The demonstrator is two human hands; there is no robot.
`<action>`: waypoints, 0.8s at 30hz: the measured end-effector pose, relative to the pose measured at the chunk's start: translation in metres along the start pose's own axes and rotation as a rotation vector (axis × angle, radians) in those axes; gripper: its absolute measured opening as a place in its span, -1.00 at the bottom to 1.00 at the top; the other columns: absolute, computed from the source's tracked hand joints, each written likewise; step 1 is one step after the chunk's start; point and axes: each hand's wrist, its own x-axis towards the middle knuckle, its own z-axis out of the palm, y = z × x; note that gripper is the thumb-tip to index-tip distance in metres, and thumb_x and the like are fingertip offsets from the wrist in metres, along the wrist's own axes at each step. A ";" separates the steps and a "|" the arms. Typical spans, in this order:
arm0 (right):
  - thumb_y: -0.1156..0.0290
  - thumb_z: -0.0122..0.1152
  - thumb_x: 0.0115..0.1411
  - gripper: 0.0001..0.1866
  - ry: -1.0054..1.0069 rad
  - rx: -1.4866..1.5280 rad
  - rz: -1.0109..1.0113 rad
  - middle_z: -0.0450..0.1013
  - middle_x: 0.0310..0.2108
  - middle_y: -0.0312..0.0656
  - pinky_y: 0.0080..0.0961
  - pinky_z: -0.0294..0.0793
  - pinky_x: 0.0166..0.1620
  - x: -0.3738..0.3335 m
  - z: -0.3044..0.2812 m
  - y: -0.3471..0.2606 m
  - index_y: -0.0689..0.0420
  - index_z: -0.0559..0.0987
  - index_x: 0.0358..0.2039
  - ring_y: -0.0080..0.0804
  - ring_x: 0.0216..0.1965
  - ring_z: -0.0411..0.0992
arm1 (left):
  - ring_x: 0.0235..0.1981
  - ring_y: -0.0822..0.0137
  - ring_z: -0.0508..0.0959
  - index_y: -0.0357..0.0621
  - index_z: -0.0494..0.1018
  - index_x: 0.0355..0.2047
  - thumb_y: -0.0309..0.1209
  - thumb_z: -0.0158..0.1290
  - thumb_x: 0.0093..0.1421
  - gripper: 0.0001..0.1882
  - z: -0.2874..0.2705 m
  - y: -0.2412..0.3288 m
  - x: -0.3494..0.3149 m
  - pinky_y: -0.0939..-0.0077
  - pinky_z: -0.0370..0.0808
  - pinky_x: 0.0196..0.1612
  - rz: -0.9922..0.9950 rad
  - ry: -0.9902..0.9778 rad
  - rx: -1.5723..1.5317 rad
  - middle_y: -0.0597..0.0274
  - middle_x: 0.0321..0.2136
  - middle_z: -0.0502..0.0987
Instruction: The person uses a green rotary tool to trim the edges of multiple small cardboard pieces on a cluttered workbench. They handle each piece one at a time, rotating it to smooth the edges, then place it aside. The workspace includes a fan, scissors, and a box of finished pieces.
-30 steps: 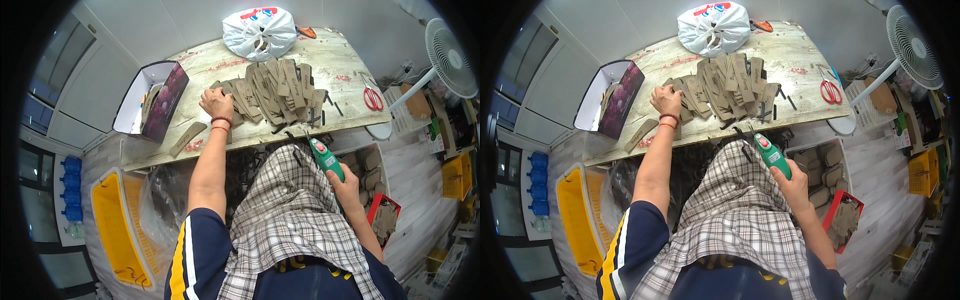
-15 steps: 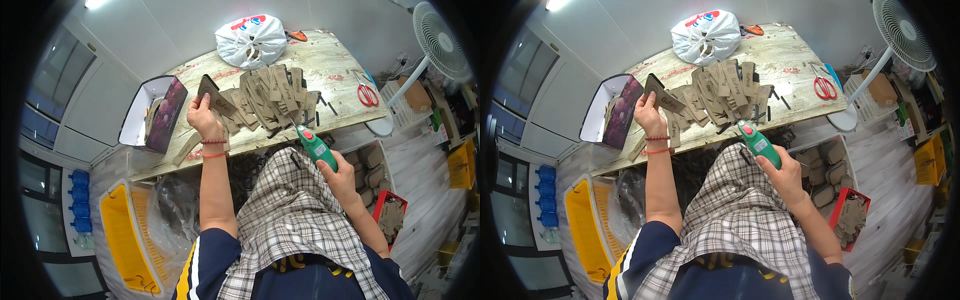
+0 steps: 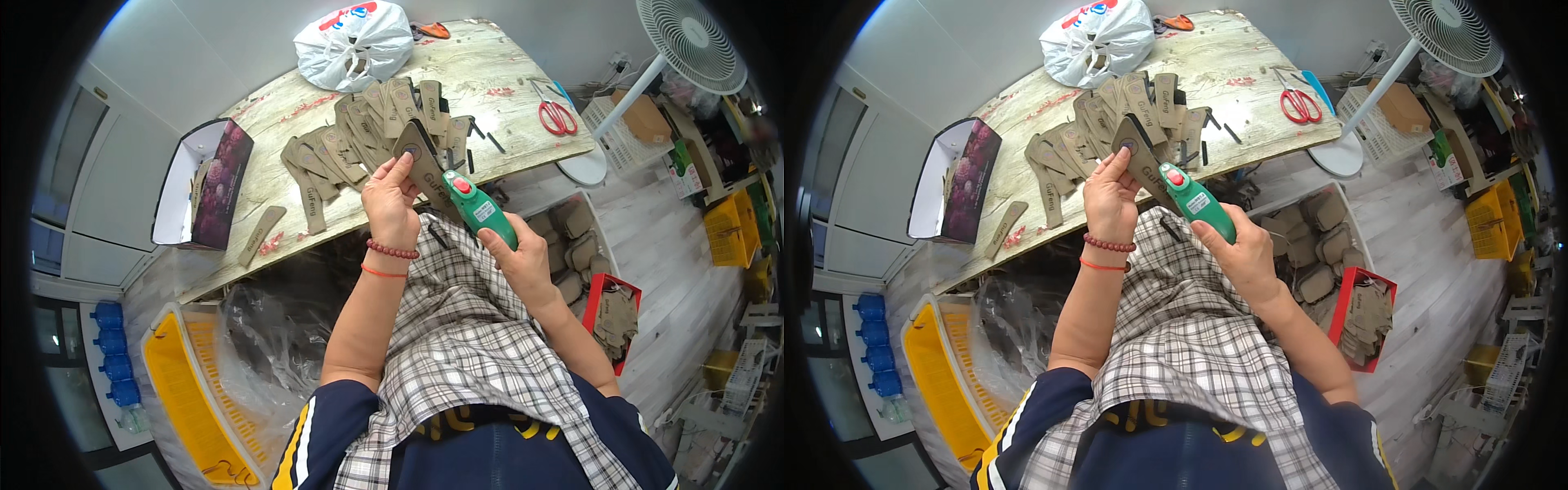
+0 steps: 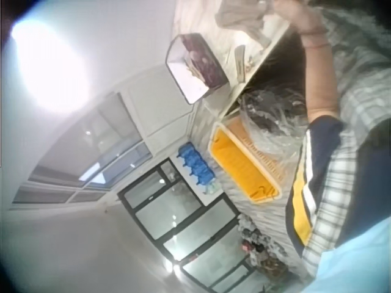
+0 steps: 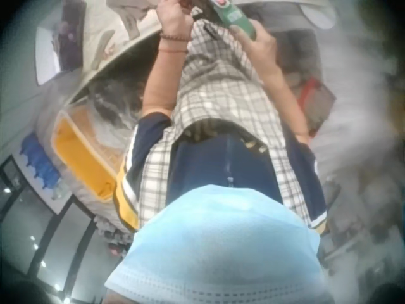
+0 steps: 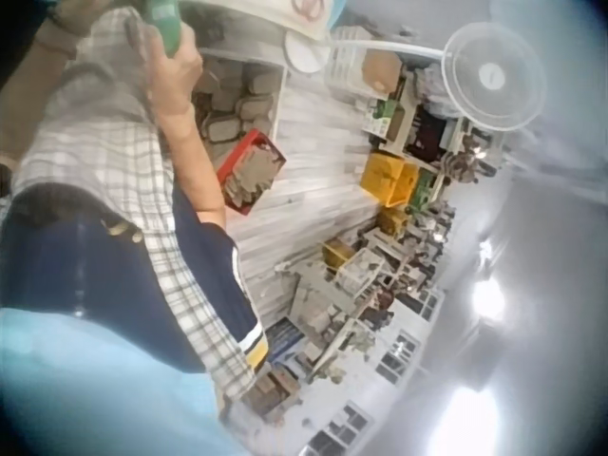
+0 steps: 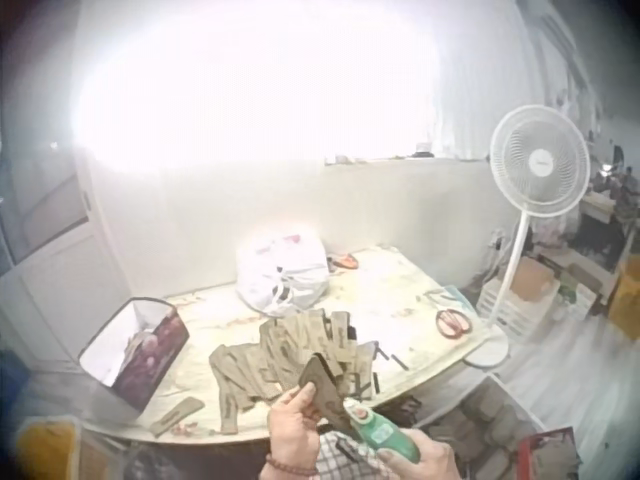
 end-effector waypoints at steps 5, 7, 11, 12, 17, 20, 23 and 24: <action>0.07 0.27 0.17 -0.55 0.054 -0.019 -0.042 0.46 -0.57 -0.26 -0.56 0.40 -0.45 0.001 -0.004 0.007 0.23 0.54 -0.17 -0.59 -0.54 0.40 | -0.46 0.44 0.59 -0.21 0.49 -0.30 -0.47 0.17 0.16 -0.87 0.000 -0.017 -0.006 0.59 0.51 -0.38 -0.082 -0.018 0.040 0.23 -0.41 0.61; 0.08 0.27 0.18 -0.55 0.073 -0.005 -0.043 0.47 -0.56 -0.25 -0.55 0.40 -0.44 0.000 -0.003 0.007 0.23 0.54 -0.17 -0.58 -0.53 0.40 | -0.46 0.46 0.58 -0.19 0.49 -0.30 -0.44 0.17 0.17 -0.87 0.001 -0.021 -0.010 0.61 0.49 -0.37 -0.106 -0.010 0.065 0.26 -0.42 0.61; 0.09 0.28 0.18 -0.56 0.096 -0.008 -0.072 0.48 -0.56 -0.24 -0.54 0.41 -0.43 0.001 -0.002 0.008 0.24 0.53 -0.17 -0.56 -0.53 0.41 | -0.41 0.43 0.58 -0.15 0.49 -0.29 -0.45 0.12 0.21 -0.91 -0.004 -0.027 -0.018 0.53 0.49 -0.31 -0.151 -0.046 0.087 0.28 -0.39 0.60; 0.09 0.28 0.18 -0.56 0.096 -0.005 -0.072 0.48 -0.56 -0.24 -0.54 0.42 -0.43 0.002 -0.002 0.007 0.24 0.53 -0.17 -0.56 -0.53 0.41 | -0.41 0.44 0.58 -0.15 0.49 -0.29 -0.45 0.12 0.21 -0.91 -0.005 -0.029 -0.019 0.53 0.49 -0.31 -0.164 -0.050 0.090 0.28 -0.39 0.60; 0.10 0.27 0.18 -0.56 0.107 -0.005 -0.084 0.47 -0.57 -0.24 -0.55 0.41 -0.43 0.004 -0.006 0.004 0.24 0.53 -0.16 -0.56 -0.54 0.40 | -0.42 0.45 0.57 -0.19 0.50 -0.31 -0.46 0.12 0.20 -0.92 -0.011 -0.034 -0.026 0.54 0.50 -0.32 -0.169 -0.086 0.151 0.28 -0.41 0.60; 0.10 0.27 0.18 -0.56 0.080 0.006 -0.093 0.45 -0.58 -0.27 -0.57 0.39 -0.46 0.006 -0.010 0.005 0.24 0.53 -0.16 -0.58 -0.57 0.37 | -0.52 0.56 0.53 -0.20 0.55 -0.36 -0.48 0.18 0.15 -0.93 -0.009 -0.029 -0.029 0.69 0.44 -0.45 -0.090 -0.079 0.176 0.32 -0.46 0.61; 0.09 0.28 0.18 -0.56 0.062 -0.005 -0.060 0.44 -0.59 -0.28 -0.58 0.36 -0.48 0.002 -0.013 0.013 0.24 0.53 -0.16 -0.60 -0.57 0.35 | -0.51 0.54 0.54 -0.26 0.55 -0.33 -0.52 0.17 0.15 -0.91 -0.014 -0.018 -0.023 0.69 0.46 -0.41 -0.045 -0.057 0.255 0.25 -0.44 0.62; 0.09 0.28 0.17 -0.55 0.060 -0.005 -0.065 0.43 -0.59 -0.28 -0.58 0.36 -0.48 0.002 -0.013 0.014 0.24 0.53 -0.16 -0.61 -0.57 0.34 | -0.50 0.54 0.54 -0.26 0.55 -0.33 -0.52 0.16 0.15 -0.92 -0.015 -0.015 -0.022 0.69 0.46 -0.40 -0.027 -0.067 0.271 0.24 -0.44 0.62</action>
